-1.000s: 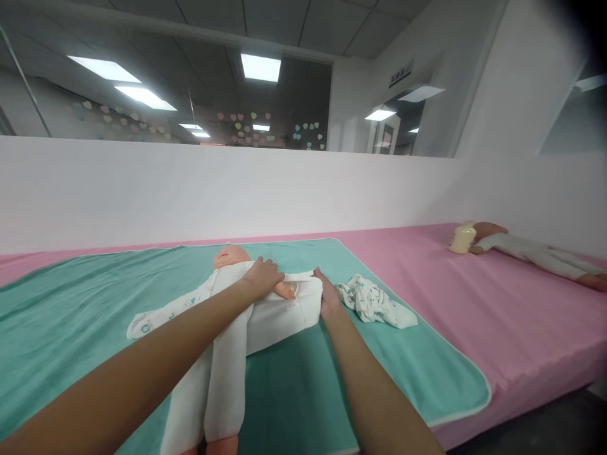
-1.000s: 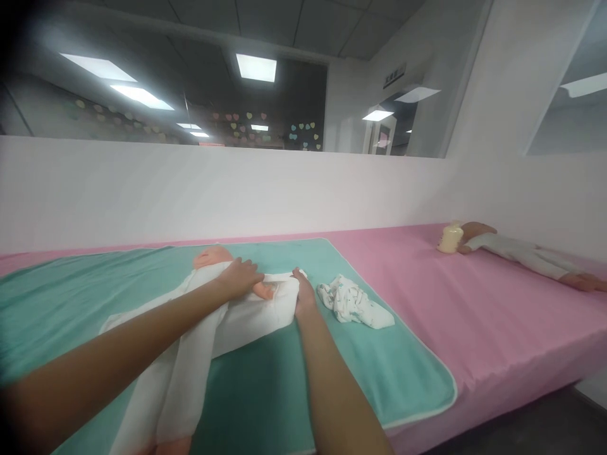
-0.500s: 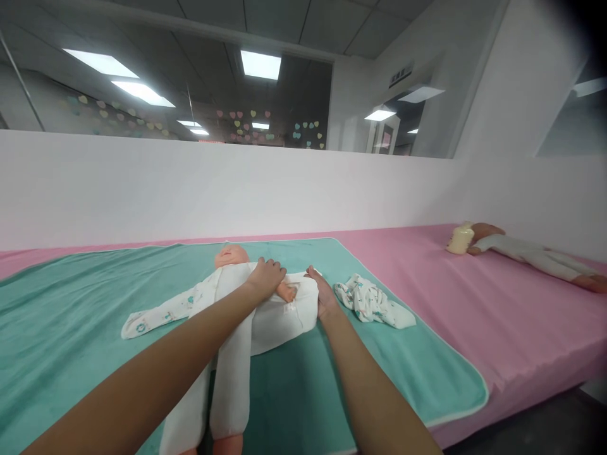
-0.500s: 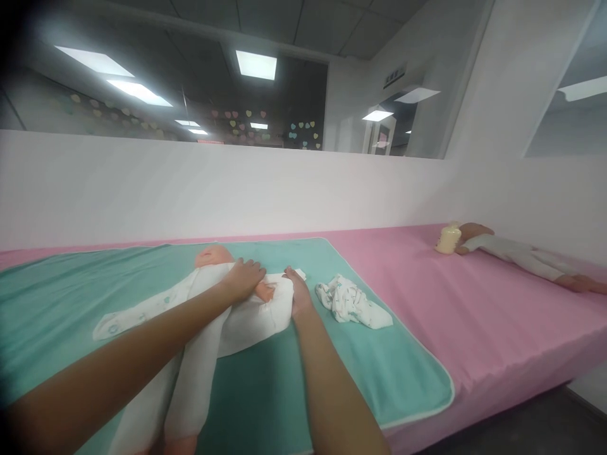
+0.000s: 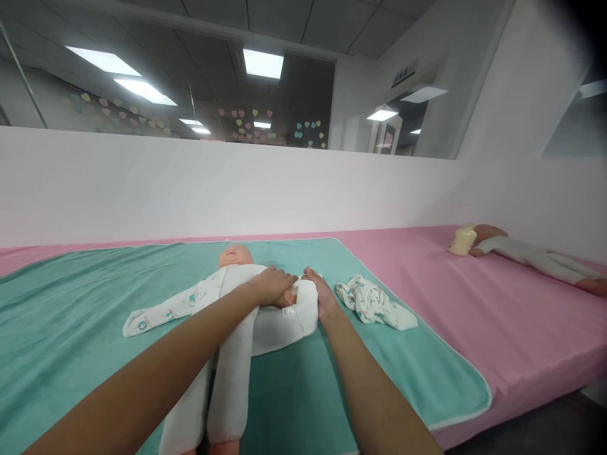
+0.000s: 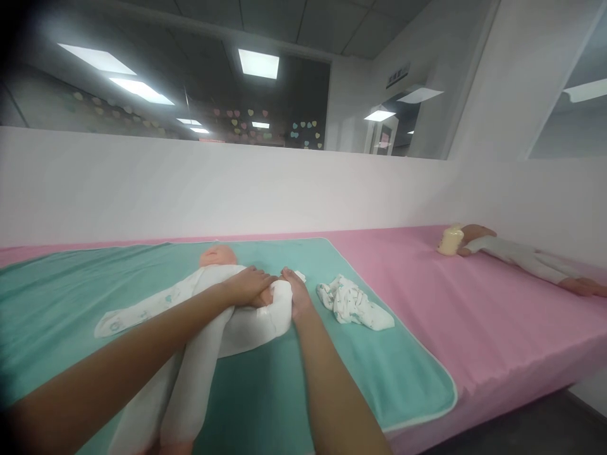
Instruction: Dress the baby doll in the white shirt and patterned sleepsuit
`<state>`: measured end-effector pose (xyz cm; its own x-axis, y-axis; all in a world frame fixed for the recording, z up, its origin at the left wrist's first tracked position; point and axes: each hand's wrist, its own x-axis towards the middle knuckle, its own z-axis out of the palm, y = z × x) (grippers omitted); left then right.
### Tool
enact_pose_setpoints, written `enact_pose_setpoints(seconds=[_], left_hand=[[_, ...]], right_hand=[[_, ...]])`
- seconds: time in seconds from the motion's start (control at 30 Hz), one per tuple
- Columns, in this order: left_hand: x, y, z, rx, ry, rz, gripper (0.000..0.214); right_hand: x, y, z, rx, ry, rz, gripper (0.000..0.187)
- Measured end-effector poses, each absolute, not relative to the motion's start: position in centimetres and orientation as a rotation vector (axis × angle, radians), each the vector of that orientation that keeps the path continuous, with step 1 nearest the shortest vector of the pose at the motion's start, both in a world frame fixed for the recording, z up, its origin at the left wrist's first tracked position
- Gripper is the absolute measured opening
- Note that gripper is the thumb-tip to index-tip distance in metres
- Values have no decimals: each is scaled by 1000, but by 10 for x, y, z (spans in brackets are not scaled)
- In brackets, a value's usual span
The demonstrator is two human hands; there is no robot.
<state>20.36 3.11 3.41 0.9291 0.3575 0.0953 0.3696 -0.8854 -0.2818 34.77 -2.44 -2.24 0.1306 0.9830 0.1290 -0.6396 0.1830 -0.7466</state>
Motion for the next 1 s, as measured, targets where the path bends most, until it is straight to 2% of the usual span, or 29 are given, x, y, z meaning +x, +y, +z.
enact_pose_setpoints(seconds=[0.23,0.4,0.77,1.0], left_hand=[[207,27,30,-2730,-555,-108,34],[207,24,28,-2628,-509,-212,24],[215,17,23,-2613,-547,-241,40],[219,10,19,-2545,-543,-336,34]], right_hand=[[344,-26,-23,-572,-731,1371,23],[338,-32,-18,-539,-793,1423,20],[347,-29,-20,-432,-864,1497,18],[357,-26,-27,-515,-838,1497,22]])
